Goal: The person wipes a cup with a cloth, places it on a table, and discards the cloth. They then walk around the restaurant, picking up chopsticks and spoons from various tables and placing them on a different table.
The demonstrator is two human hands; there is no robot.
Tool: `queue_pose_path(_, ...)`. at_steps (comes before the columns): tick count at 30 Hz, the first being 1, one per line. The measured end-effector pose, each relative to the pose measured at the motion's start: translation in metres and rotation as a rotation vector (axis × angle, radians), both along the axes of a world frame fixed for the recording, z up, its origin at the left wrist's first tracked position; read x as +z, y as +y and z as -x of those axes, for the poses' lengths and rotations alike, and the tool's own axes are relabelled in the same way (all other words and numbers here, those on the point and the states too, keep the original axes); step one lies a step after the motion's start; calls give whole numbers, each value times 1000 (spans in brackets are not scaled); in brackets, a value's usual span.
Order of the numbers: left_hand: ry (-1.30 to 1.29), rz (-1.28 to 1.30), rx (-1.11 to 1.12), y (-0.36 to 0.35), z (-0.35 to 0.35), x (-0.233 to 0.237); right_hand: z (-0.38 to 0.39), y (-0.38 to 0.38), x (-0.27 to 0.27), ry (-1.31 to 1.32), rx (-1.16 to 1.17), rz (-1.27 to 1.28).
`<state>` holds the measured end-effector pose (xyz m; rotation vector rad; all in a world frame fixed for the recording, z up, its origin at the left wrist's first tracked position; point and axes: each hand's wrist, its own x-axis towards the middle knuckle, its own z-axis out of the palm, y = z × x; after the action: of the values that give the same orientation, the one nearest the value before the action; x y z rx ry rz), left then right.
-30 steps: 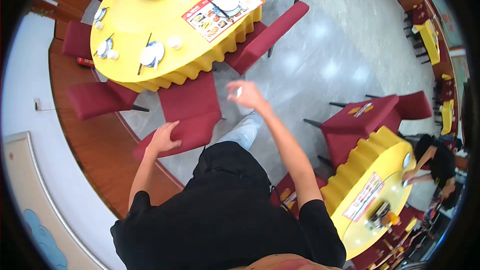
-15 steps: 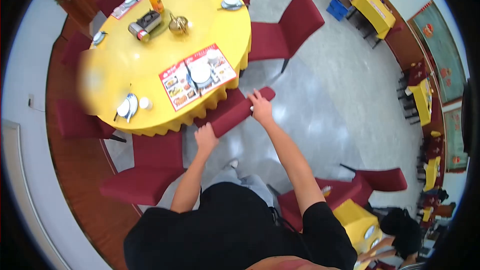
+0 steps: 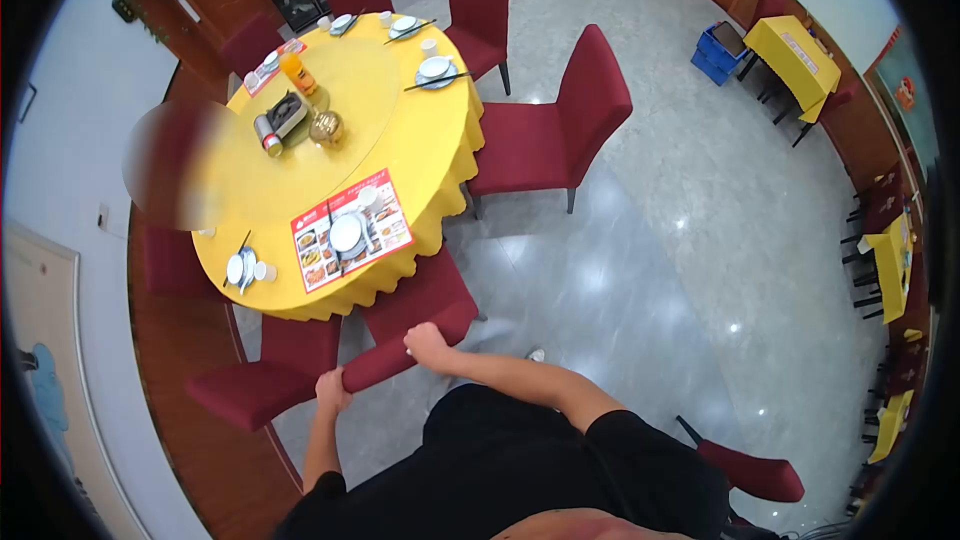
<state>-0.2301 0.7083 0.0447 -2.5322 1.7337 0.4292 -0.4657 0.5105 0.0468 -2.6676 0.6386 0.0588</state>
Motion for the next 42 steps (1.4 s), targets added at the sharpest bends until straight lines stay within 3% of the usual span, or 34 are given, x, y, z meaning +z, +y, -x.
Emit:
queue_pose_path(2, -32, 79, 27, 13, 26, -3, 36, -31, 22, -48, 32, -185)
queue_pose_path(6, -216, -23, 377, -22, 93, 1, 131, -125, 43, -320, -14, -760)
queue_pose_path(7, -303, -58, 506, -45, 116, -2, 162, -156, 42, -412, -50, -926)
queue_pose_path(9, -382, -21, 706, -108, 173, 7, 234, -229, 30, -520, -183, -959)
queue_pose_path(11, -358, 147, 868, -232, 259, 38, 317, -311, 26, -430, -557, -1262)
queue_pose_path(13, -266, 341, 613, -345, 321, 15, 404, -388, -17, -592, -908, -1389)
queue_pose_path(15, 159, 319, 334, -476, 398, -13, 509, -457, -46, -608, -1113, -1291)
queue_pose_path(16, 391, 239, 183, -531, 425, -61, 563, -480, -78, -568, -1302, -1150)
queue_pose_path(17, 462, 87, -146, -587, 465, -84, 626, -491, -113, -557, -1368, -986)
queue_pose_path(19, 478, -275, -555, -696, 567, -92, 742, -486, -137, -625, -1660, -827)
queue_pose_path(20, 415, -310, -700, -745, 619, -91, 806, -468, -156, -536, -1716, -724)
queue_pose_path(21, 387, -361, -707, -791, 672, -66, 860, -452, -165, -304, -1951, -764)
queue_pose_path(22, 344, -388, -720, -843, 722, -40, 915, -418, -212, -747, -2176, -841)
queue_pose_path(23, 328, -276, -755, -887, 767, -29, 951, -390, -229, -1023, -2186, -698)
queue_pose_path(24, 323, -160, -800, -931, 805, -25, 980, -379, -210, -1217, -2360, -906)
queue_pose_path(26, 551, -85, -673, -1015, 869, -19, 1005, -367, -189, -905, -2772, -754)
queue_pose_path(27, 669, -72, -607, -1046, 899, -22, 1013, -360, -194, -981, -2817, -714)
queue_pose_path(28, 669, -121, -613, -1077, 917, -40, 1034, -349, -220, -917, -2797, -1009)
queue_pose_path(29, 671, -139, -612, -1117, 932, -70, 1042, -362, -227, -485, -2617, -1105)
queue_pose_path(31, 647, -212, -503, -1165, 935, -144, 1043, -447, -218, -654, -2943, -1387)
queue_pose_path(32, 487, -341, -533, -1178, 920, -201, 1064, -482, -213, -611, -2723, -1341)
queue_pose_path(33, 485, -348, -541, -1181, 894, -214, 1110, -563, -236, -611, -2463, -1257)
queue_pose_path(34, 242, -573, -511, -1190, 871, -250, 1130, -634, -261, -606, -2211, -1199)
queue_pose_path(35, 381, -694, -110, -1177, 833, -280, 1125, -678, -285, -597, -1983, -1159)
queue_pose_path(36, 566, -790, 246, -1175, 805, -263, 1135, -728, -301, -582, -1763, -1088)
queue_pose_path(37, 772, -867, 606, -1175, 788, -245, 1152, -800, -320, -678, -1948, -1269)
queue_pose_path(38, 719, -705, 449, -1182, 760, -246, 1169, -872, -337, -786, -2164, -1415)
queue_pose_path(39, 581, -707, 548, -1211, 768, -228, 1169, -995, -249, -736, -2239, -1215)
queue_pose_path(41, 322, -690, 767, -1270, 787, -185, 1194, -1175, -214, -727, -1873, -1034)
queue_pose_path(42, 340, -653, 825, -1301, 795, -169, 1205, -1259, -206, -733, -1799, -1025)
